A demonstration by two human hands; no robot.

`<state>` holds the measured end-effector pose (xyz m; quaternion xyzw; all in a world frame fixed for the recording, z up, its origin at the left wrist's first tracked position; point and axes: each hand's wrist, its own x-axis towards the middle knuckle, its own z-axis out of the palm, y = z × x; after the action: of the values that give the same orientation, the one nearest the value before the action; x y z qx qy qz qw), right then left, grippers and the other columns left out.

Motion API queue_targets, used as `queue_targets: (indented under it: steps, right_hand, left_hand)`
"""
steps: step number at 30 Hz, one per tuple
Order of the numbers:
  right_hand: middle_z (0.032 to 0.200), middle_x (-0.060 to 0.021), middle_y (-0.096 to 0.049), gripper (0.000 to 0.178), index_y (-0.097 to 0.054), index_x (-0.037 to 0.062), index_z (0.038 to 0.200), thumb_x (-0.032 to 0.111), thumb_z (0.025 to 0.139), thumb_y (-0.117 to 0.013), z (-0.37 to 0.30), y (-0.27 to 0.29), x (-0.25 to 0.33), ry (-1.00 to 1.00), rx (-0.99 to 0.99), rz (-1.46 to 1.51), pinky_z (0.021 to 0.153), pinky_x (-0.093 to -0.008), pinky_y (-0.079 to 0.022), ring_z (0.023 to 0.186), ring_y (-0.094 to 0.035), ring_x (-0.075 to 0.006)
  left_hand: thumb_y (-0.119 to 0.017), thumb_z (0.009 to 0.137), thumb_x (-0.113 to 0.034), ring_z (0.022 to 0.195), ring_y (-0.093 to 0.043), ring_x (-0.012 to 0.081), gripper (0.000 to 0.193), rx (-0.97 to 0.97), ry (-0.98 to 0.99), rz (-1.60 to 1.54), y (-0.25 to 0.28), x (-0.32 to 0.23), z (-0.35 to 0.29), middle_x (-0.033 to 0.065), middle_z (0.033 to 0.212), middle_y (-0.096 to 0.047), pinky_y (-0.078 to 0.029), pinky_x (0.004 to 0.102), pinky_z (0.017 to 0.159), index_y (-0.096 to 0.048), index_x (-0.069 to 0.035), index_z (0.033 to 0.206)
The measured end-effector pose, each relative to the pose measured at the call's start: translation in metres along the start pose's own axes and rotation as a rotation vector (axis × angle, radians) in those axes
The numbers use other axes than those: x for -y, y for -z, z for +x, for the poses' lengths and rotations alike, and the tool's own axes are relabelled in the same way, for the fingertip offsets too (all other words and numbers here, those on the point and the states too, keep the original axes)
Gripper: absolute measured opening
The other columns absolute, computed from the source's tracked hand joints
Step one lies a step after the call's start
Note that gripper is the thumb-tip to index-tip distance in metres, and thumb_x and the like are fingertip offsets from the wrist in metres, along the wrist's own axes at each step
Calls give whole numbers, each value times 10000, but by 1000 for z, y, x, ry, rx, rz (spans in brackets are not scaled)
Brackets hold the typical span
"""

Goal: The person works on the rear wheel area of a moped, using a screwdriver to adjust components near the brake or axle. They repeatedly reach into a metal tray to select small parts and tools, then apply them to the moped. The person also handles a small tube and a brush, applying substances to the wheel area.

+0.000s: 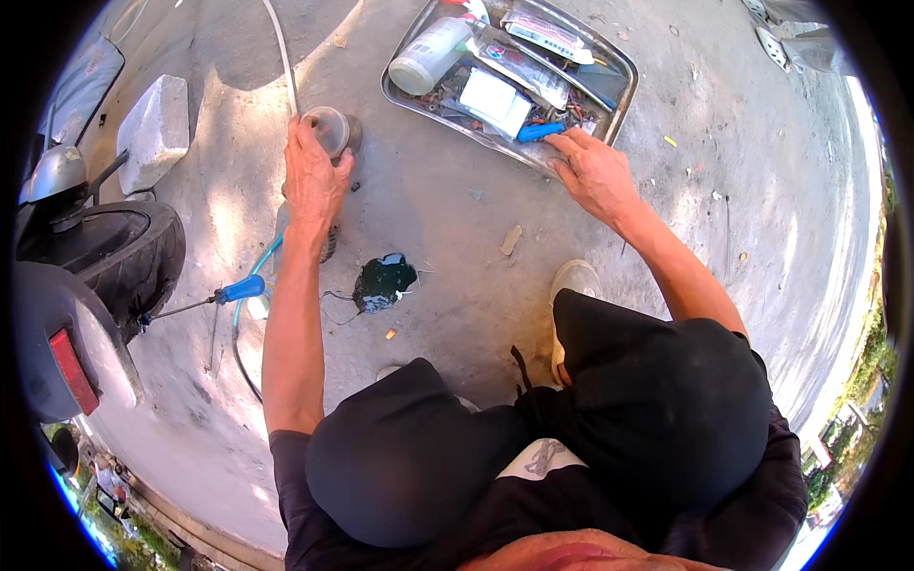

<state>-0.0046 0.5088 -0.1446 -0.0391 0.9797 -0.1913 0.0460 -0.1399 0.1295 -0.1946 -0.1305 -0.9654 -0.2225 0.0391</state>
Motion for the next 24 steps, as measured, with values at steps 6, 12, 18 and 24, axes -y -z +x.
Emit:
queue_targets:
  steps: [6,12,18,24]
  right_hand:
    - [1093,-91,-671,285,-681,92,1234,118,950,-676,6,-4,-43,-53,-115,69,803,-413,-570,925,-688,-328]
    - [1117,-58,-659,258,-691,93,1213,102,956,-668,50,-26,-5,256,-112,163,775,-376,-582,913,-701,-286]
    - [1117,-91,-606,282,-713,69,1146,48,867,-675,126,-52,31,411,-35,-99,775,-392,-587,993,-669,-261]
    - [1131,-123,-574,236,-712,42,1112,63,879,-674,140,-48,30,452,85,-126,866,-437,-555,1030,-651,-316]
  left_hand:
    - [-786,881,-163,1351,-519,417,604,22,-6,80,41,-35,-4,218,1560,-382,-440,459,1126,-494,7,1382]
    - [-755,883,-60,1244,-597,366,351,200,-95,-14,84,-72,-42,170,1347,-595,-516,414,1019,-627,15,1202]
    - [-795,814,-52,1016,-672,313,343,521,-345,5,125,-104,-76,108,1130,-675,-551,393,868,-646,-22,1122]
    - [-816,770,-48,912,-658,272,350,585,-313,88,188,-110,-104,81,1065,-670,-536,387,753,-646,-29,1076]
